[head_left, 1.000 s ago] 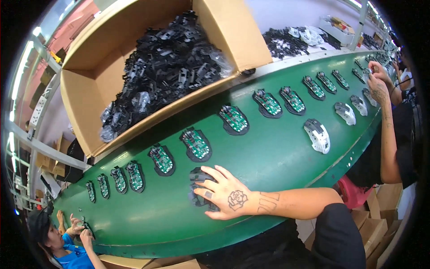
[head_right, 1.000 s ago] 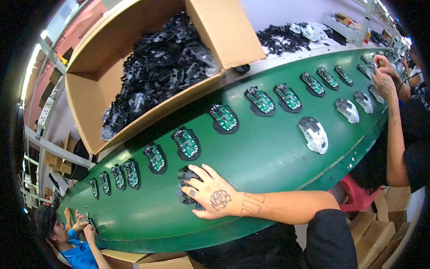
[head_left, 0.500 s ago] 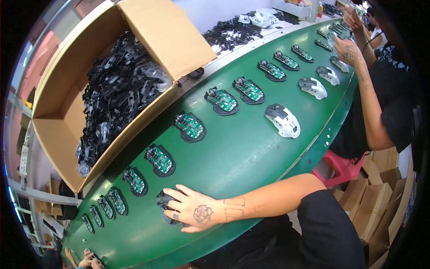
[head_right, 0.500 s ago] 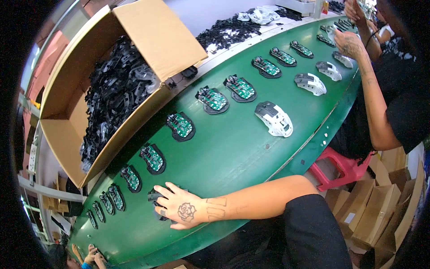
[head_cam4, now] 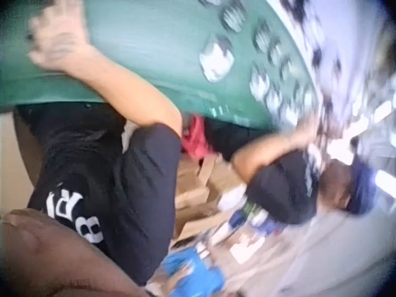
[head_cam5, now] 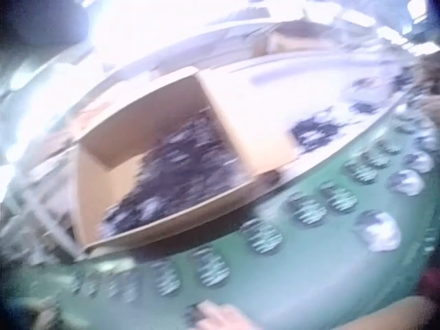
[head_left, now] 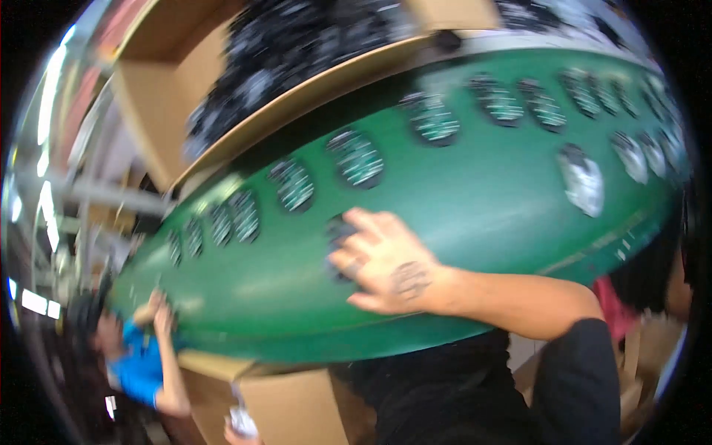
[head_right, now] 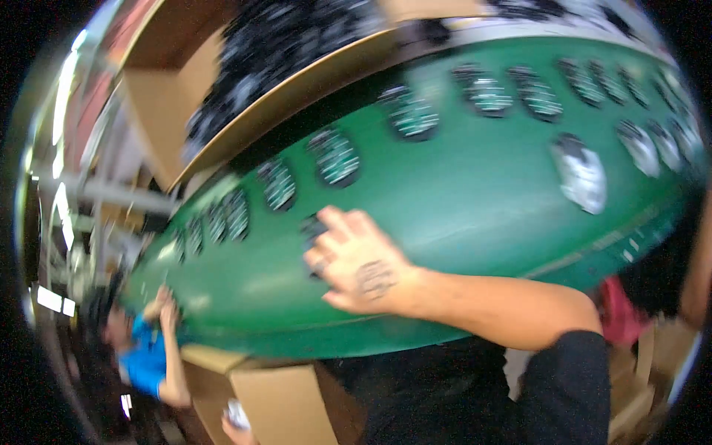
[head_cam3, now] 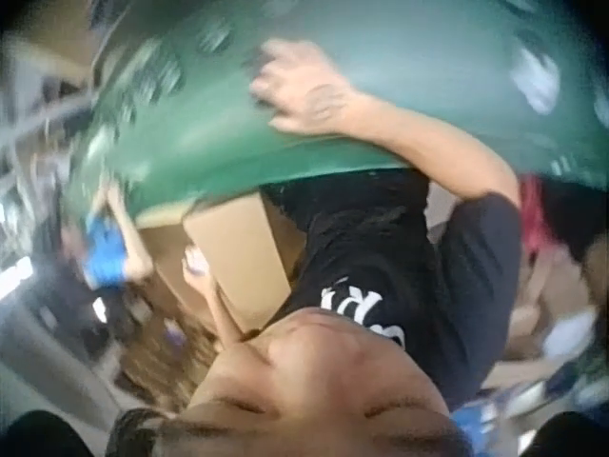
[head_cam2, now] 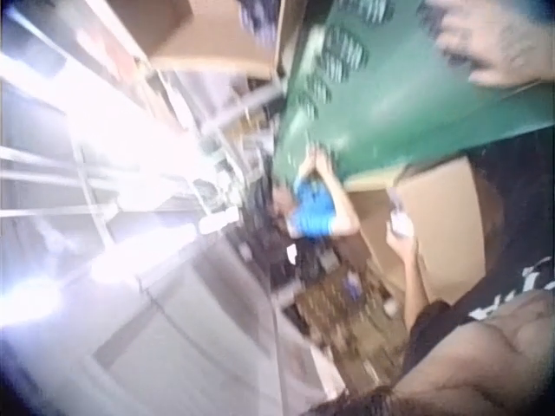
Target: The person assembles mouse casings by taking components from a box and the conveyor belt, fitting inner and outer shell pieces together by hand, and placing the assembled casings onto the conveyor belt.
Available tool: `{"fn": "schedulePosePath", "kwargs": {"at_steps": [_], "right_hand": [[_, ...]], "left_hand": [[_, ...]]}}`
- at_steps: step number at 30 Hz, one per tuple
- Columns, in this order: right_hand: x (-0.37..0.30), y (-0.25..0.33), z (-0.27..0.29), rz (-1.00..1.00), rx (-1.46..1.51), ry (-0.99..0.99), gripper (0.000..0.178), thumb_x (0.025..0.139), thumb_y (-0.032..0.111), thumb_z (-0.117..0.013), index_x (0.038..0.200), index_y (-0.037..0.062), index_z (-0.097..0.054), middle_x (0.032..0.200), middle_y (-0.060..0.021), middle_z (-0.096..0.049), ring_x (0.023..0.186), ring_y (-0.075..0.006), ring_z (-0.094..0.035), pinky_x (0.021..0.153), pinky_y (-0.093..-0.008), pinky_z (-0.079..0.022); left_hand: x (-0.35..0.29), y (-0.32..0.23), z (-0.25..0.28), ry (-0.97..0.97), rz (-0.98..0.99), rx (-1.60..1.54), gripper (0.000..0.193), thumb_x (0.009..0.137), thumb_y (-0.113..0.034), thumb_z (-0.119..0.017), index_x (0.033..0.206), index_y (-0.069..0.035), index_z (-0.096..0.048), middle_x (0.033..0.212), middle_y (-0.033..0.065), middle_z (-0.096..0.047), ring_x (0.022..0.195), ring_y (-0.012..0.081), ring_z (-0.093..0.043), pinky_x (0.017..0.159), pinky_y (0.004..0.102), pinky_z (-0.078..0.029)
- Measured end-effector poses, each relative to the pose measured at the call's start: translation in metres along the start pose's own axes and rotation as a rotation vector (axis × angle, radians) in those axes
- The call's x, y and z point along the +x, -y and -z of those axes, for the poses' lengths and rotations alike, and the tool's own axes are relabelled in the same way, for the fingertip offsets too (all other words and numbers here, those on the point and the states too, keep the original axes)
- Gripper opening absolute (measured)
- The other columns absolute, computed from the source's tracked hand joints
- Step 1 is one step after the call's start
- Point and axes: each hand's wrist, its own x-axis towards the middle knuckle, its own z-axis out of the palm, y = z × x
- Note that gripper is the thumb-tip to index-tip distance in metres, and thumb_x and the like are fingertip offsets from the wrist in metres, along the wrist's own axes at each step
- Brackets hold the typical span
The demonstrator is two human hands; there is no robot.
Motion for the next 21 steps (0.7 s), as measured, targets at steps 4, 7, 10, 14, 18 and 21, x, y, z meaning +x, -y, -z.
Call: {"fn": "schedulePosePath", "kwargs": {"at_steps": [4, 7, 10, 14, 18, 21], "right_hand": [[-0.006, -0.006, 0.000, -0.095, -0.026, 0.030, 0.060, 0.074, 0.038, -0.075, 0.122, 0.0055, -0.061, 0.129, -0.0186, -0.054, 0.135, -0.0416, -0.035, 0.109, -0.0551, -0.030], [0.005, -0.002, -0.015, -0.098, -0.032, 0.081, 0.059, 0.074, 0.037, -0.075, 0.123, 0.0066, -0.061, 0.130, -0.0186, -0.053, 0.138, -0.0425, -0.033, 0.111, -0.0562, -0.028], [0.011, 0.015, -0.010, -0.047, -0.032, 0.056, 0.059, 0.074, 0.037, -0.075, 0.123, 0.0075, -0.061, 0.132, -0.0190, -0.052, 0.139, -0.0445, -0.031, 0.112, -0.0570, -0.027], [0.009, 0.021, -0.014, -0.016, -0.025, 0.009, 0.059, 0.070, 0.033, -0.078, 0.119, 0.0064, -0.061, 0.132, -0.0194, -0.051, 0.140, -0.0475, -0.027, 0.112, -0.0596, -0.028], [0.005, 0.027, -0.007, 0.025, -0.034, -0.022, 0.050, 0.068, 0.030, -0.078, 0.111, 0.0064, -0.066, 0.129, -0.0188, -0.053, 0.137, -0.0476, -0.031, 0.111, -0.0599, -0.030], [0.006, 0.033, -0.008, 0.076, 0.026, -0.046, 0.046, 0.068, 0.030, -0.079, 0.107, 0.0076, -0.069, 0.130, -0.0176, -0.054, 0.136, -0.0456, -0.034, 0.110, -0.0575, -0.033]], "left_hand": [[-0.014, -0.007, 0.033, -0.215, -0.064, 0.557, 0.088, 0.053, -0.013, -0.082, 0.130, 0.001, -0.042, 0.123, 0.0166, -0.043, 0.118, 0.0345, -0.048, 0.103, 0.0432, -0.039], [-0.011, -0.031, 0.042, -0.296, -0.251, 0.704, 0.084, 0.053, -0.015, -0.081, 0.128, -0.001, -0.043, 0.124, 0.0193, -0.042, 0.115, 0.0380, -0.048, 0.098, 0.0450, -0.041], [-0.003, -0.078, 0.039, -0.385, -0.460, 0.696, 0.081, 0.053, -0.019, -0.083, 0.124, -0.001, -0.048, 0.121, 0.0223, -0.043, 0.113, 0.0412, -0.048, 0.095, 0.0485, -0.042], [0.077, -0.111, -0.017, -0.323, -0.725, 0.656, 0.080, 0.054, -0.025, -0.085, 0.124, -0.001, -0.055, 0.120, 0.0241, -0.048, 0.113, 0.0413, -0.051, 0.094, 0.0483, -0.045], [0.171, -0.133, -0.088, -0.285, -0.768, 0.626, 0.078, 0.060, -0.033, -0.080, 0.129, -0.004, -0.057, 0.122, 0.0231, -0.050, 0.113, 0.0399, -0.051, 0.093, 0.0459, -0.048], [0.211, -0.140, -0.109, -0.093, -0.442, 0.717, 0.089, 0.060, -0.041, -0.079, 0.139, -0.011, -0.051, 0.121, 0.0210, -0.050, 0.116, 0.0368, -0.052, 0.093, 0.0450, -0.050]]}}
